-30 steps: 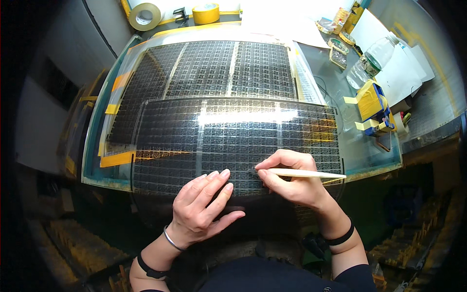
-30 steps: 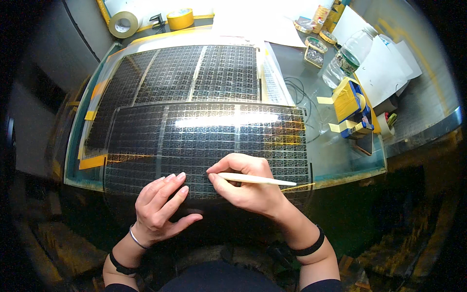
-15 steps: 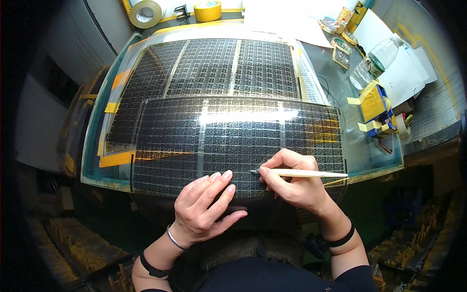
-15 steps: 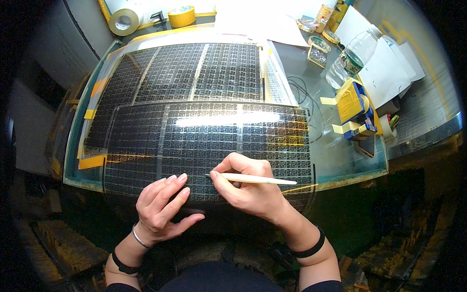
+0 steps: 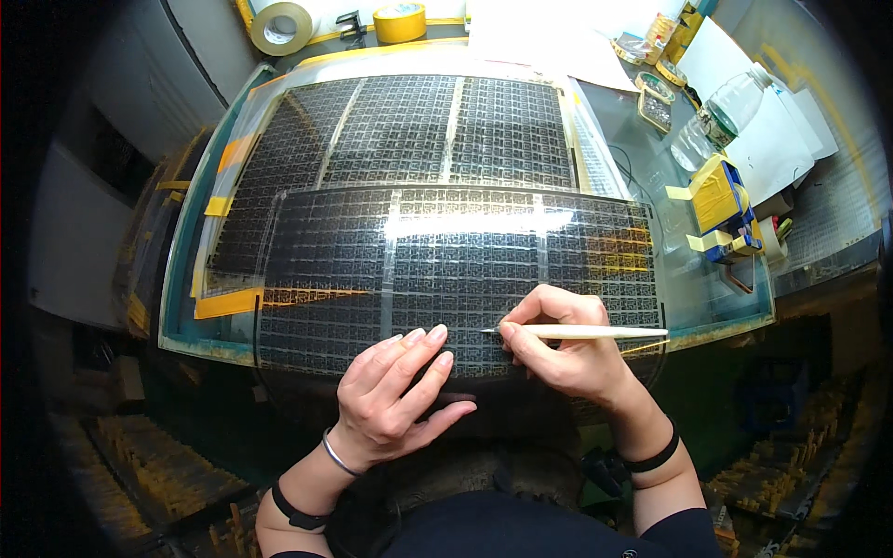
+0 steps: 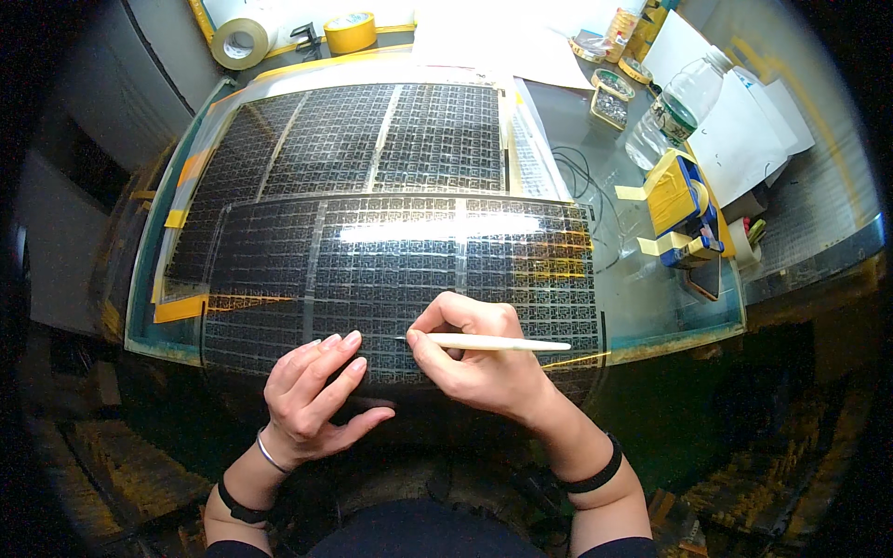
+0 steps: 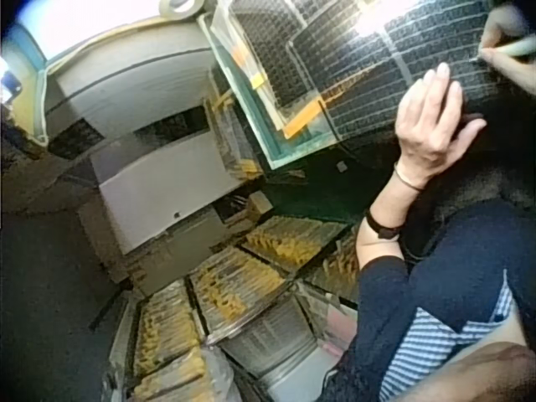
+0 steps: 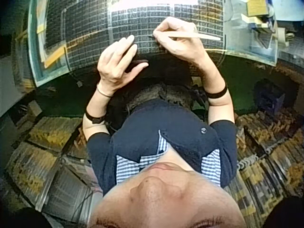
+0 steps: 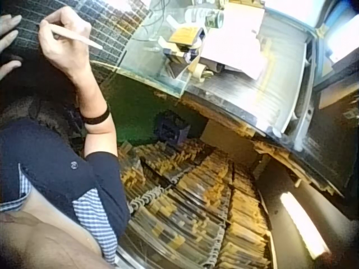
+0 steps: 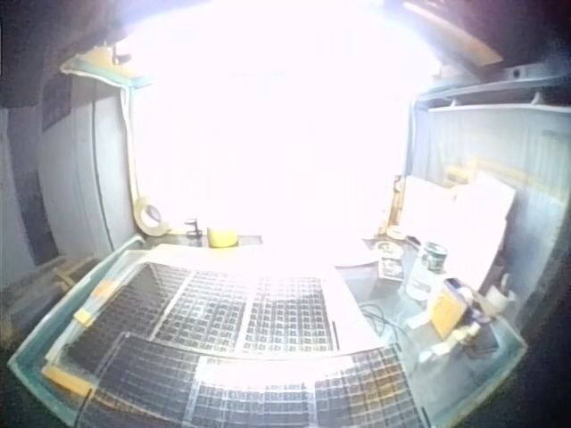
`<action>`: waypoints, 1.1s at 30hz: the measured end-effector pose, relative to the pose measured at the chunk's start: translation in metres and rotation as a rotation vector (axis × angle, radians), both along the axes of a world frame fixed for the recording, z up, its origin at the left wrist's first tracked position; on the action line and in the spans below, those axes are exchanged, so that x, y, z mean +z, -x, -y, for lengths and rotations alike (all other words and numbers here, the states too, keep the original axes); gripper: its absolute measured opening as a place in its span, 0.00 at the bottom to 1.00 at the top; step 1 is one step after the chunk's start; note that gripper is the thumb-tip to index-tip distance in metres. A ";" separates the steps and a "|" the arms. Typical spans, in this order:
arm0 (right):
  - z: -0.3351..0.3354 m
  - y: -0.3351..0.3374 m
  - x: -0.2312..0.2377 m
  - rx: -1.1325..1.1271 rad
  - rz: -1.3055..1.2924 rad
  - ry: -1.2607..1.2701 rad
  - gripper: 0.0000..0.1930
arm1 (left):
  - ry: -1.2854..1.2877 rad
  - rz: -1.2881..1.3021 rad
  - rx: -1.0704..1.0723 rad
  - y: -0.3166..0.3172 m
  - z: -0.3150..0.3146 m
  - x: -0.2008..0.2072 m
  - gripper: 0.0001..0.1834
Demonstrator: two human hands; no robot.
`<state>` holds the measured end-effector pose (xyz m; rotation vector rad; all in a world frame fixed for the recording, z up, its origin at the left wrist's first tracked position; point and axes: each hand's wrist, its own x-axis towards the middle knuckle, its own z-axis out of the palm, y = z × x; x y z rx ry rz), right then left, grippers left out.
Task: Inspecting a large sheet of semiconductor wafers or circuit patterns on a light table.
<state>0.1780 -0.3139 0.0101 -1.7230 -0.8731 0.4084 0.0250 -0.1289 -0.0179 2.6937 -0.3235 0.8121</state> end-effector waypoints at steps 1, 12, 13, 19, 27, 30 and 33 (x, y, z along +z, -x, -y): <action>0.000 0.000 -0.001 0.003 -0.019 -0.008 0.05 | 0.002 0.000 -0.001 0.000 0.000 0.000 0.30; -0.002 0.003 -0.001 -0.058 -0.050 -0.009 0.05 | 0.006 0.003 -0.002 0.000 0.001 -0.001 0.30; -0.002 0.004 -0.001 -0.072 -0.052 -0.011 0.06 | 0.006 0.002 0.001 0.000 0.001 0.000 0.30; -0.003 0.005 -0.005 -0.110 -0.106 -0.068 0.05 | 0.010 -0.007 -0.001 0.000 0.001 0.000 0.30; -0.003 0.004 -0.002 -0.087 -0.050 -0.027 0.05 | 0.005 0.001 0.000 0.000 0.001 0.000 0.30; -0.002 0.002 -0.004 -0.051 -0.014 -0.021 0.05 | -0.002 -0.001 0.004 0.000 0.001 0.001 0.30; 0.000 0.002 -0.001 -0.061 -0.066 0.004 0.06 | 0.010 -0.003 0.006 0.001 0.002 0.002 0.29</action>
